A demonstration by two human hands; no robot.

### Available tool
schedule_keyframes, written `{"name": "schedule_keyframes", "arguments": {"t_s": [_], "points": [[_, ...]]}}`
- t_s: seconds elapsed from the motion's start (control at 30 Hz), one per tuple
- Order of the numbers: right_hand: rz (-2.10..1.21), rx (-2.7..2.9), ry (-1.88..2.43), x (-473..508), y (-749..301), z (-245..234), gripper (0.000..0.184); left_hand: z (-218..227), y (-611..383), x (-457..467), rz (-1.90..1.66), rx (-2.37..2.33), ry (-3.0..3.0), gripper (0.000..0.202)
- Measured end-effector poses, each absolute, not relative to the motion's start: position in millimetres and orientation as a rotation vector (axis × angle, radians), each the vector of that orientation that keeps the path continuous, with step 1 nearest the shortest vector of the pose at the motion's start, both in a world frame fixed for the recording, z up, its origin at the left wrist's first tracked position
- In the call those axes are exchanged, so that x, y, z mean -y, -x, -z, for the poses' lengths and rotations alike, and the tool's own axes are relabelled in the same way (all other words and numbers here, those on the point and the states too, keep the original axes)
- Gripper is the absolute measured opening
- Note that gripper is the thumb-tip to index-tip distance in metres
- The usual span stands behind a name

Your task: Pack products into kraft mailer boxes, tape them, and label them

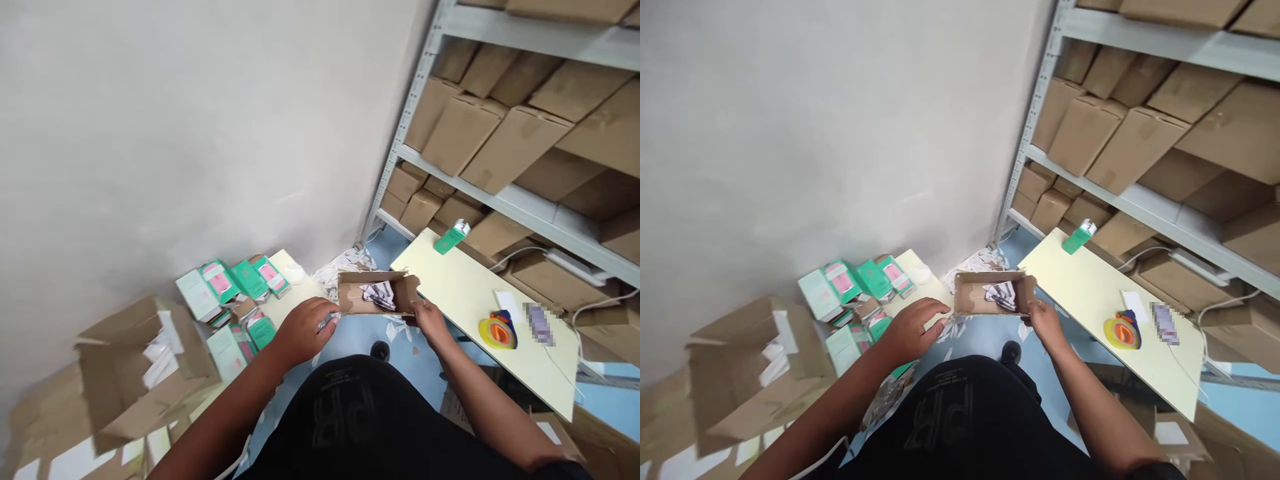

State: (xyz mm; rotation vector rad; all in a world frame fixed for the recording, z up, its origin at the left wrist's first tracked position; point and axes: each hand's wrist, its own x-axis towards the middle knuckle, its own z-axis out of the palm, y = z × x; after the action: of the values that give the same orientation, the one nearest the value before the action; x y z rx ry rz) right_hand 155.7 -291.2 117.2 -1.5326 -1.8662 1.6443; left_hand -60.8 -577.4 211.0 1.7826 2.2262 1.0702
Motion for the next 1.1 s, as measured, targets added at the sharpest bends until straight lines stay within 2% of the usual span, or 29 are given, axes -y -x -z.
{"name": "schedule_keyframes", "arguments": {"t_s": [0.3, 0.57, 0.73, 0.9, 1.0, 1.1], "points": [[-1.499, 1.539, 1.795, 91, -268, -45, 0.022, -166, 20, 376, -0.401, -1.955, -1.771, 0.035], [-1.606, 1.305, 1.806, -17, -286, -29, 0.030, -177, -5, 204, -0.270, -1.966, -1.791, 0.036], [-1.663, 1.256, 1.797, -44, -281, -32, 0.040, -172, 13, 90, -0.335, -2.081, -1.707, 0.041], [-1.577, 1.275, 1.822, -39, -280, -49, 0.056, -161, 23, -37, -0.355, -2.132, -1.693, 0.067], [-1.424, 1.225, 1.900, -18, -283, -55, 0.061, -151, 17, -110, -0.212, -2.122, -1.669, 0.084], [-1.295, 1.141, 2.010, 10, -282, -57, 0.061, -132, 9, -166, 0.006, -2.061, -1.701, 0.088]]}}
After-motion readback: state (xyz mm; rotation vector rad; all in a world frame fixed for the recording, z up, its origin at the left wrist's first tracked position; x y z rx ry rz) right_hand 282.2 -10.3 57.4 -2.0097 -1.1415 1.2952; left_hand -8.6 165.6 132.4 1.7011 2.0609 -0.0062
